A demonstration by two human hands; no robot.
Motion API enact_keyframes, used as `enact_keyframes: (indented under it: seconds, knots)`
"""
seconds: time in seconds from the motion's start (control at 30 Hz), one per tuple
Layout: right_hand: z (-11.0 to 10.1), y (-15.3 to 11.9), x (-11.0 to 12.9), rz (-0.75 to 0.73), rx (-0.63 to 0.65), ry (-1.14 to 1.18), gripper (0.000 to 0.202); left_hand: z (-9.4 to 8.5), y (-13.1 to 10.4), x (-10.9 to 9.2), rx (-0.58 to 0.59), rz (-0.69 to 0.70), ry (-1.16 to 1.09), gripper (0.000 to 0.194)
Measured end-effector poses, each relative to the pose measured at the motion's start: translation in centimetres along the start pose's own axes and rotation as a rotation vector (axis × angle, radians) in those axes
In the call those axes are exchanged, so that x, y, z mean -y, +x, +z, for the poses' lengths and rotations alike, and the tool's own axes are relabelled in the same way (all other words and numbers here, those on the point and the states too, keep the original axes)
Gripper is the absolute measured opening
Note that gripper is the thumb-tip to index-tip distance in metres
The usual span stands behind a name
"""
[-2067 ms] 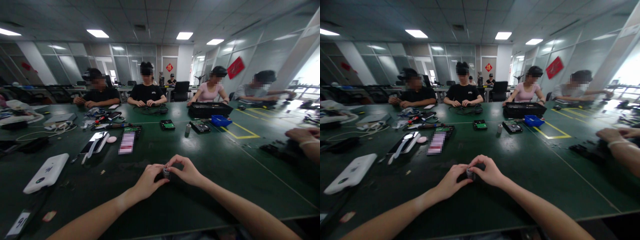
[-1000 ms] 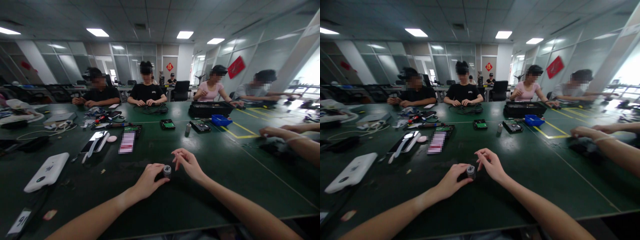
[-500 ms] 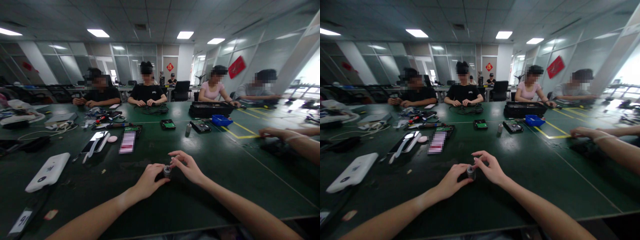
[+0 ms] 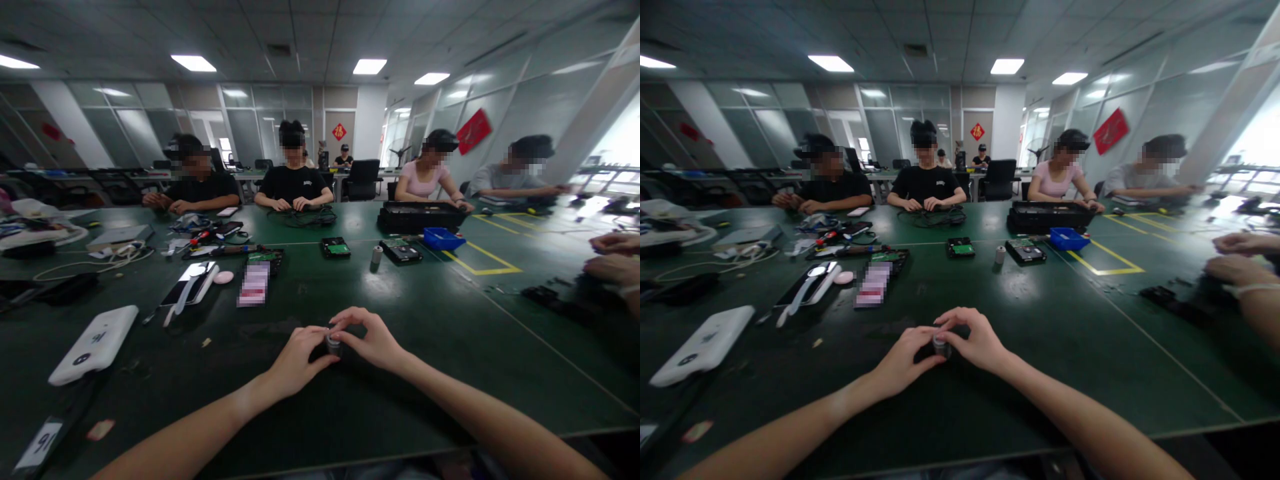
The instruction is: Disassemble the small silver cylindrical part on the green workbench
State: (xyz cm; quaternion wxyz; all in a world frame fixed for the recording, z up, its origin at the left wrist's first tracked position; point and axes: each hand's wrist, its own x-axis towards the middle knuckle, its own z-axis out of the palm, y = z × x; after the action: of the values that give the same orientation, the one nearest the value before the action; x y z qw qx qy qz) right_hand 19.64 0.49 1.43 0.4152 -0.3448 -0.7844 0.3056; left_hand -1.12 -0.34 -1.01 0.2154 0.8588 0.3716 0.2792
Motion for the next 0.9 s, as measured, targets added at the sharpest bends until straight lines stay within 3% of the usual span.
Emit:
enact_keyframes:
  seconds: [0.13, 0.27, 0.4, 0.53, 0.7, 0.9]
  knots:
    - [0.3, 0.2, 0.2, -0.069, -0.026, -0.038, 0.006, 0.1, 0.1, 0.2, -0.005, 0.011, -0.007, 0.032]
    - [0.1, 0.7, 0.3, -0.035, -0.096, 0.104, 0.018, 0.1, 0.2, 0.2, 0.018, -0.006, 0.009, 0.032]
    - [-2.1, 1.0, -1.2, 0.011, -0.136, 0.117, 0.025, -0.1, 0.2, 0.0, 0.04, -0.014, 0.018, 0.031]
    - [-4.4, 0.6, -4.1, 0.165, 0.081, 0.121, 0.045, -0.3, 0.1, -0.1, 0.037, -0.02, 0.015, 0.033]
    - [-5.0, 0.2, -5.5, 0.231, 0.31, 0.163, 0.057, -0.4, 0.1, -0.2, 0.035, -0.028, 0.018, 0.035]
    - [-6.0, 0.5, -4.7, 0.247, 0.338, 0.043, 0.051, -0.3, 0.1, -0.1, 0.033, -0.025, 0.011, 0.035]
